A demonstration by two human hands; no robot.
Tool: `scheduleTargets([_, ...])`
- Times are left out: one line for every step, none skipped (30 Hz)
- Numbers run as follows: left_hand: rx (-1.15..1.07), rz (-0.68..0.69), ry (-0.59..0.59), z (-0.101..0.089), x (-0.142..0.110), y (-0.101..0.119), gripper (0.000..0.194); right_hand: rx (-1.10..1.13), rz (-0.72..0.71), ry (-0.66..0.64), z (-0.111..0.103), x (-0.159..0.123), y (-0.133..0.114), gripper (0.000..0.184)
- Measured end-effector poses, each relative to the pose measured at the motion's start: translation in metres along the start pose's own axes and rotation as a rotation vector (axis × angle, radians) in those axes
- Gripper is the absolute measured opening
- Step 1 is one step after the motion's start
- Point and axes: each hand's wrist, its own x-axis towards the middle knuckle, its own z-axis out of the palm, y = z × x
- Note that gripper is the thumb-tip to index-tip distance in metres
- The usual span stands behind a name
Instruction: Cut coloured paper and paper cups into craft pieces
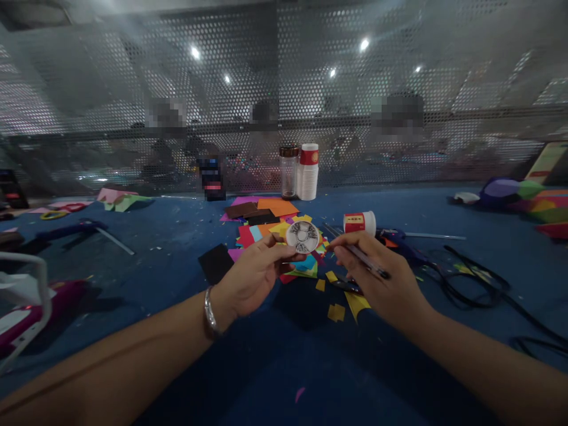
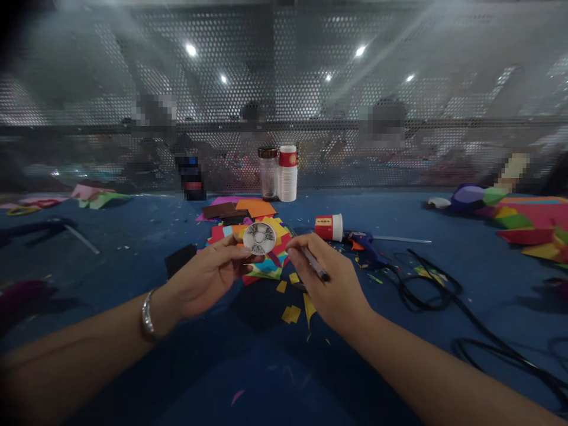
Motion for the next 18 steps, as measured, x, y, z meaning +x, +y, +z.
scheduleTargets([-0.013, -0.003, -0.012, 0.0008, -0.0006, 0.0001, 0.018, 0.023, 0.039, -0.014, 0.0014, 0.0000, 0.0007, 0.016])
scheduleTargets([-0.024, -0.003, -0.023, 0.0017, -0.0013, 0.0002, 0.020, 0.052, 0.068, -0.021, 0.0028, 0.0001, 0.0014, 0.016])
scheduleTargets([-0.031, -0.002, -0.032, 0.0026, -0.0019, 0.0004, 0.020, 0.083, 0.085, -0.022, 0.0041, 0.0001, 0.0019, 0.015])
scheduleTargets([-0.035, -0.002, -0.039, 0.0032, -0.0024, 0.0007, 0.020, 0.112, 0.092, -0.017, 0.0051, 0.0003, 0.0022, 0.014])
scheduleTargets([-0.036, -0.003, -0.045, 0.0036, -0.0028, 0.0009, 0.020, 0.137, 0.096, -0.012, 0.0058, 0.0004, 0.0021, 0.014])
scheduleTargets([-0.037, -0.005, -0.049, 0.0037, -0.0030, 0.0011, 0.020, 0.156, 0.099, -0.010, 0.0061, 0.0005, 0.0018, 0.014])
scheduleTargets([-0.037, -0.007, -0.053, 0.0034, -0.0030, 0.0011, 0.020, 0.167, 0.105, -0.008, 0.0061, 0.0006, 0.0012, 0.014])
scheduleTargets([-0.037, -0.008, -0.055, 0.0029, -0.0029, 0.0011, 0.021, 0.174, 0.112, -0.010, 0.0058, 0.0007, 0.0004, 0.014])
scheduleTargets([-0.039, -0.009, -0.057, 0.0022, -0.0027, 0.0009, 0.021, 0.179, 0.117, -0.017, 0.0054, 0.0007, -0.0003, 0.014])
scheduleTargets([-0.039, -0.009, -0.057, 0.0015, -0.0025, 0.0007, 0.022, 0.182, 0.123, -0.025, 0.0049, 0.0008, -0.0010, 0.014])
scheduleTargets([-0.039, -0.009, -0.057, 0.0008, -0.0022, 0.0003, 0.021, 0.183, 0.127, -0.031, 0.0046, 0.0008, -0.0015, 0.014])
scheduleTargets([-0.037, -0.012, -0.057, 0.0003, -0.0021, -0.0001, 0.021, 0.182, 0.129, -0.034, 0.0044, 0.0007, -0.0017, 0.014])
scheduleTargets([-0.033, -0.017, -0.058, 0.0000, -0.0019, -0.0004, 0.022, 0.182, 0.128, -0.034, 0.0044, 0.0007, -0.0018, 0.014])
scheduleTargets([-0.026, -0.025, -0.059, -0.0001, -0.0019, -0.0008, 0.022, 0.181, 0.125, -0.031, 0.0045, 0.0006, -0.0018, 0.014])
scheduleTargets([-0.017, -0.036, -0.063, 0.0000, -0.0019, -0.0011, 0.022, 0.180, 0.120, -0.026, 0.0048, 0.0004, -0.0016, 0.013])
scheduleTargets([-0.010, -0.044, -0.067, 0.0002, -0.0020, -0.0013, 0.022, 0.179, 0.117, -0.024, 0.0051, 0.0002, -0.0014, 0.013])
scheduleTargets([-0.007, -0.048, -0.071, 0.0004, -0.0022, -0.0014, 0.023, 0.177, 0.112, -0.023, 0.0054, 0.0000, -0.0012, 0.013])
scheduleTargets([-0.008, -0.048, -0.073, 0.0006, -0.0023, -0.0013, 0.024, 0.171, 0.110, -0.025, 0.0055, -0.0003, -0.0012, 0.013])
